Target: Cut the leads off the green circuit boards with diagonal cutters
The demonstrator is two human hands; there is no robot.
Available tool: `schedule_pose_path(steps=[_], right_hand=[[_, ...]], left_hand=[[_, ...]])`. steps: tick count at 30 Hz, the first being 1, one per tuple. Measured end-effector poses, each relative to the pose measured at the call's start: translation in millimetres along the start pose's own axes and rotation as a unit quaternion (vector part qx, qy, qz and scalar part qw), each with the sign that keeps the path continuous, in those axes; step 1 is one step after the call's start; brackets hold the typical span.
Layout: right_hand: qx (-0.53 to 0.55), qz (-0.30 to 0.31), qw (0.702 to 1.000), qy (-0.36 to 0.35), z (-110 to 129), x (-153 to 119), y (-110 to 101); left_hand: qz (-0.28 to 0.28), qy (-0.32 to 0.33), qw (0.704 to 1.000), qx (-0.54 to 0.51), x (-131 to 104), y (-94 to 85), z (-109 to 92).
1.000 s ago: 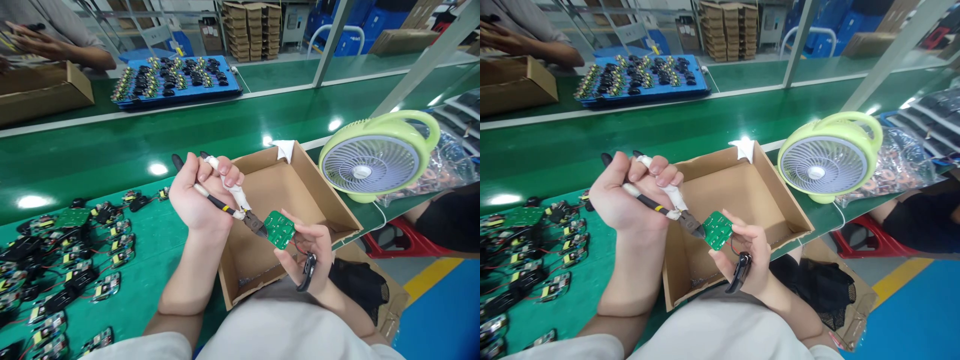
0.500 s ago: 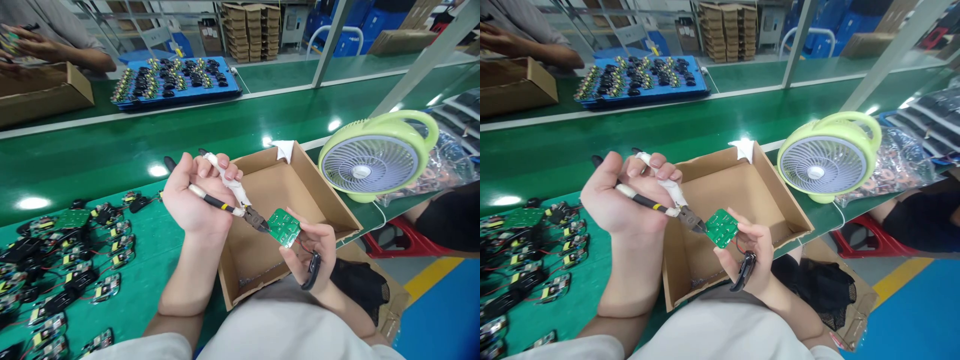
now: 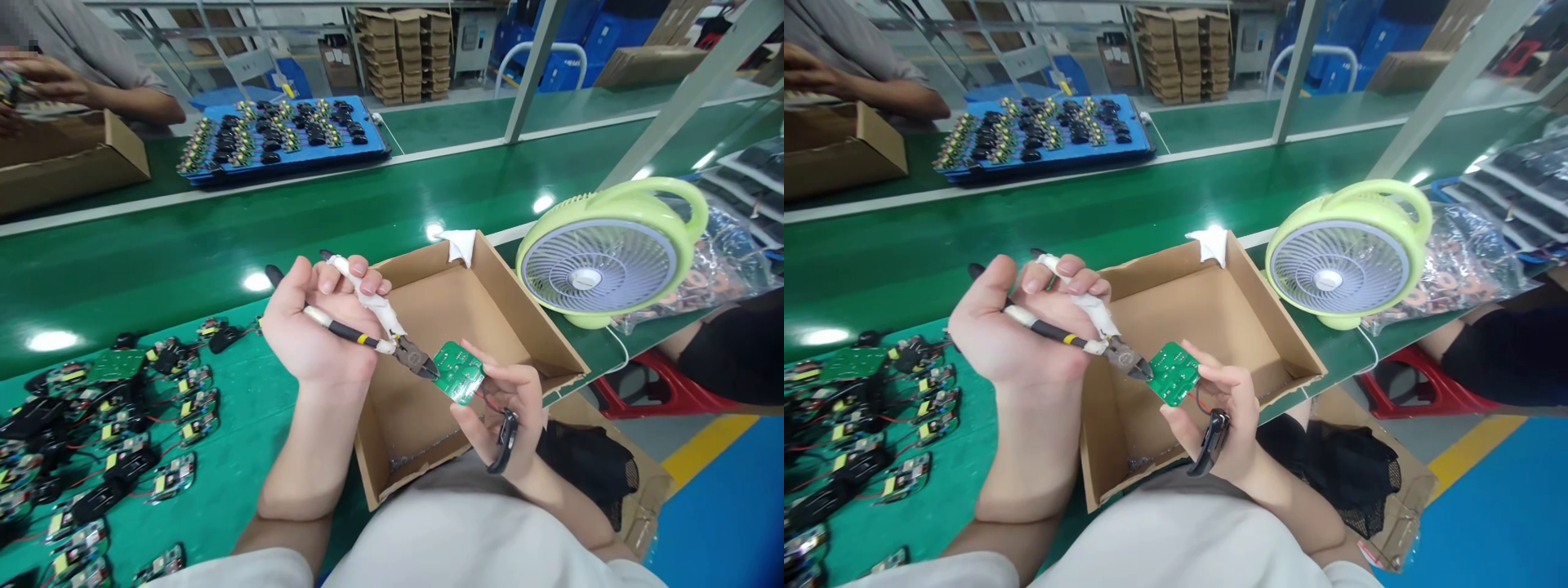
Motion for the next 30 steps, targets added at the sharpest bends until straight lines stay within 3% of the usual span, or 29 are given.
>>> schedule_pose_path(steps=[8,21,30], right_hand=[[-0.037,-0.008,0.999,-0.020,2.3,2.1,-0.5],[0.022,0.003,1.000,-0.015,1.8,0.1,1.8],[0.042,0.011,0.999,-0.025,1.8,-1.6,2.5]], left_hand=[[0.028,-0.010,0.999,0.022,0.2,4.9,3.8],[0.054,-0.006,0.997,0.046,4.5,3.9,9.6],[0.015,-0.003,1.000,0.012,6.2,-1.0,6.9]])
Point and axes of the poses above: each hand's wrist, its own x-axis towards the middle knuckle, its own y-axis out of the palm, z = x × y, the point moved 9 cm from there along x, towards the middle knuckle, and after that the axes turned 9 degrees about -z, right-handed, at the moved point
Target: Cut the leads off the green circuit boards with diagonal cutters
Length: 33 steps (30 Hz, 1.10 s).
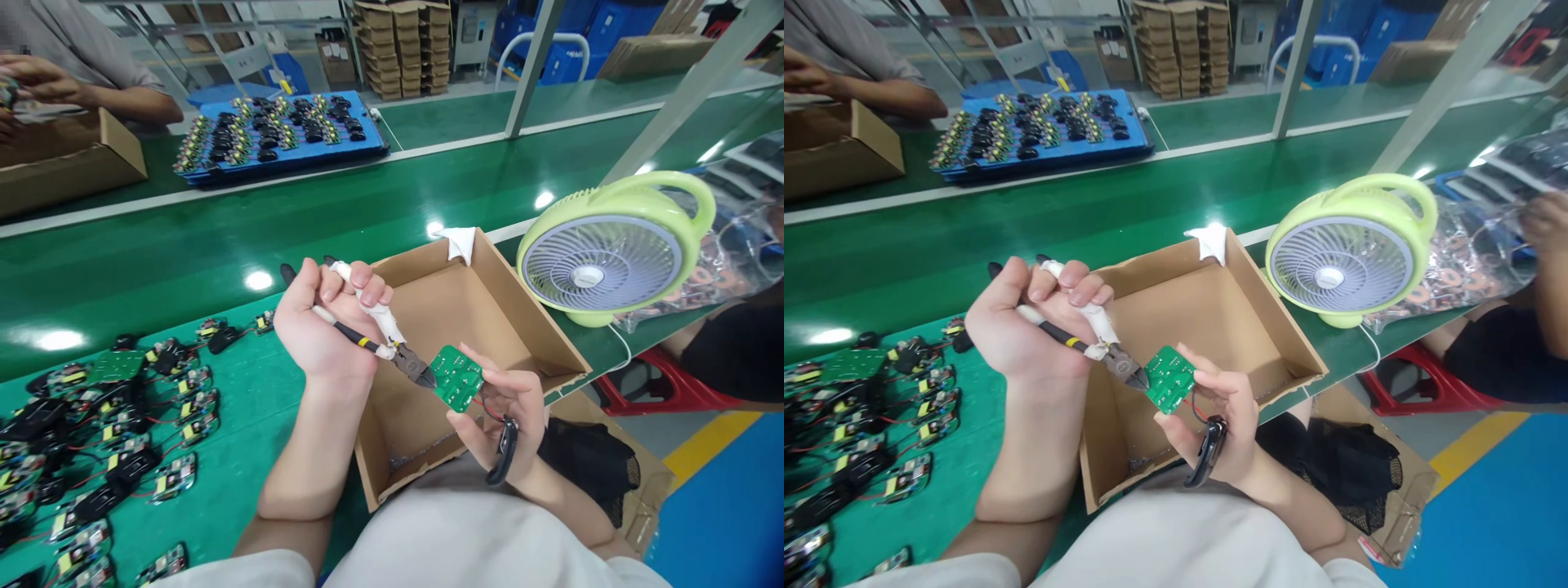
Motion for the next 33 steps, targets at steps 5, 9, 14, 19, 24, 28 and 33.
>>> schedule_pose_path(steps=[5,9,14,19,24,28,33], right_hand=[[0.002,0.009,1.000,-0.017,1,0,1],[-0.010,0.010,1.000,-0.011,1,1,1],[-0.012,-0.018,0.999,0.028,-4,2,-5],[0.022,-0.023,0.999,0.042,-6,3,-6],[0.024,-0.031,0.998,0.046,-9,2,-6],[0.008,-0.032,0.999,0.033,-6,3,-5],[-0.006,-0.022,1.000,0.013,-2,4,-4]], left_hand=[[-0.011,0.005,1.000,-0.024,-3,-1.2,-2],[-0.016,0.001,0.999,-0.038,-4,-0.9,-4],[-0.043,0.029,0.997,-0.054,-2,-4.6,-13],[-0.055,0.017,0.997,-0.049,-1,-6.2,-9],[-0.036,0.003,0.999,-0.026,-1,-4.7,-5],[-0.018,0.000,1.000,-0.013,-1,-3.0,-5],[-0.002,-0.006,1.000,-0.001,-1,-0.2,-2]])
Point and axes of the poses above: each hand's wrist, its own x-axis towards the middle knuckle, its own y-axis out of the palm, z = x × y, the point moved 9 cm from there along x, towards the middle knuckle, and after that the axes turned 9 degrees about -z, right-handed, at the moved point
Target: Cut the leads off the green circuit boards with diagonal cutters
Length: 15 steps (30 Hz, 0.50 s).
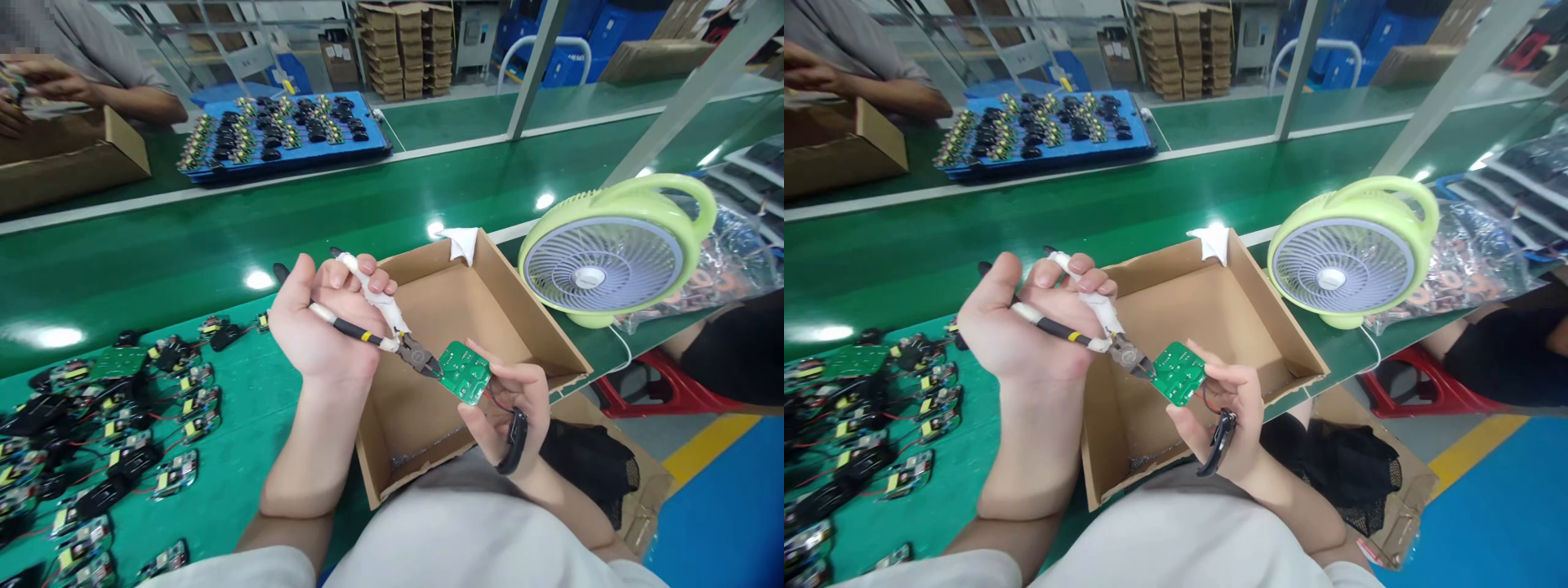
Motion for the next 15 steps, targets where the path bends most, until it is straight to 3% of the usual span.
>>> schedule_pose_path(steps=[15], right_hand=[[0.001,0.007,0.997,-0.082,5.9,-7.6,-1.7]], left_hand=[[0.000,0.008,1.000,-0.020,-1.2,-1.1,-1.3]])
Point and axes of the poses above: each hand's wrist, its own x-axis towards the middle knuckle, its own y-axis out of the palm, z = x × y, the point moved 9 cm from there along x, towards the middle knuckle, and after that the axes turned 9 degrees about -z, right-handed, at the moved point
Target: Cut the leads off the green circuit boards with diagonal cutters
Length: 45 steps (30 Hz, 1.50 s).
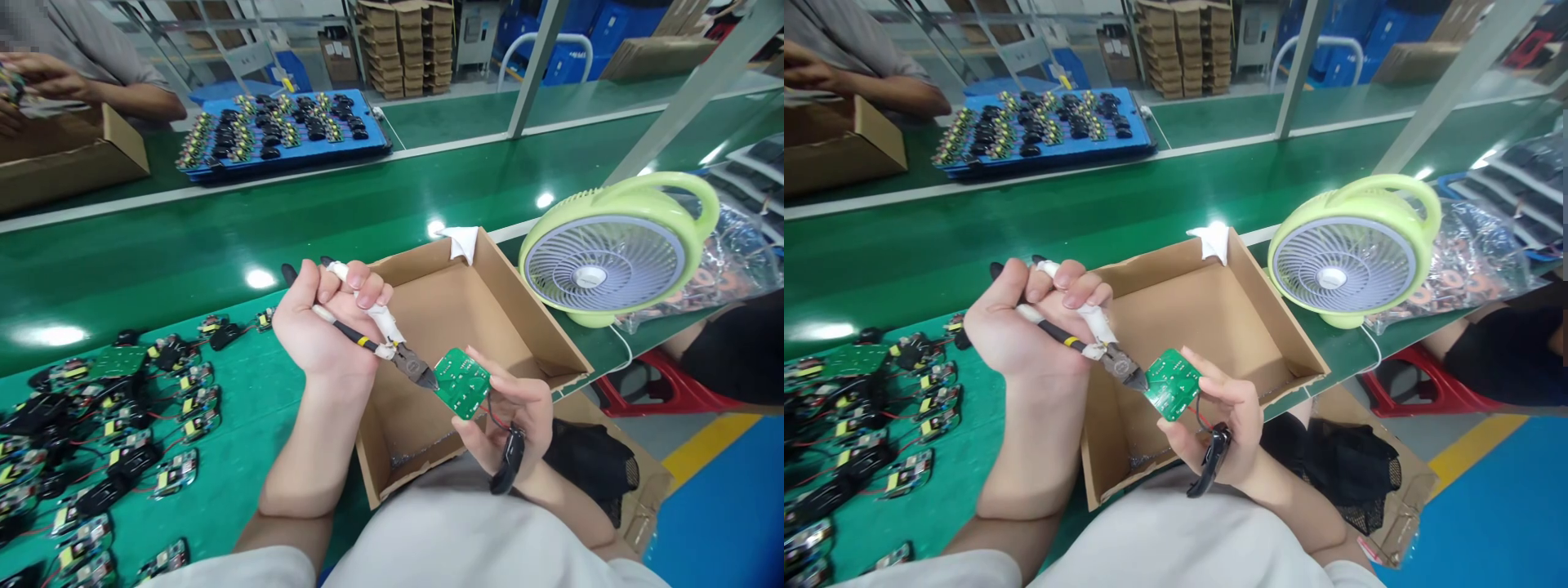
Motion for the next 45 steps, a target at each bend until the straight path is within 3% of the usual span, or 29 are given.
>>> schedule_pose_path(steps=[8,14,21,30,45], right_hand=[[-0.031,0.007,0.996,0.083,-6,7,4],[0.003,-0.003,0.993,0.114,-12,5,1],[0.000,-0.002,0.994,0.105,-10,8,3],[-0.035,0.018,0.990,0.132,-8,10,8],[-0.063,0.021,0.994,0.089,0,12,10]], left_hand=[[-0.015,0.011,0.998,-0.055,-5,-0.5,-5],[0.012,0.044,0.998,-0.030,-7,3.3,-16],[0.009,0.017,1.000,-0.006,-12,4.1,-7],[-0.052,0.002,0.998,0.025,-14,-4.7,5],[-0.031,-0.035,0.998,0.045,-14,-0.3,15]])
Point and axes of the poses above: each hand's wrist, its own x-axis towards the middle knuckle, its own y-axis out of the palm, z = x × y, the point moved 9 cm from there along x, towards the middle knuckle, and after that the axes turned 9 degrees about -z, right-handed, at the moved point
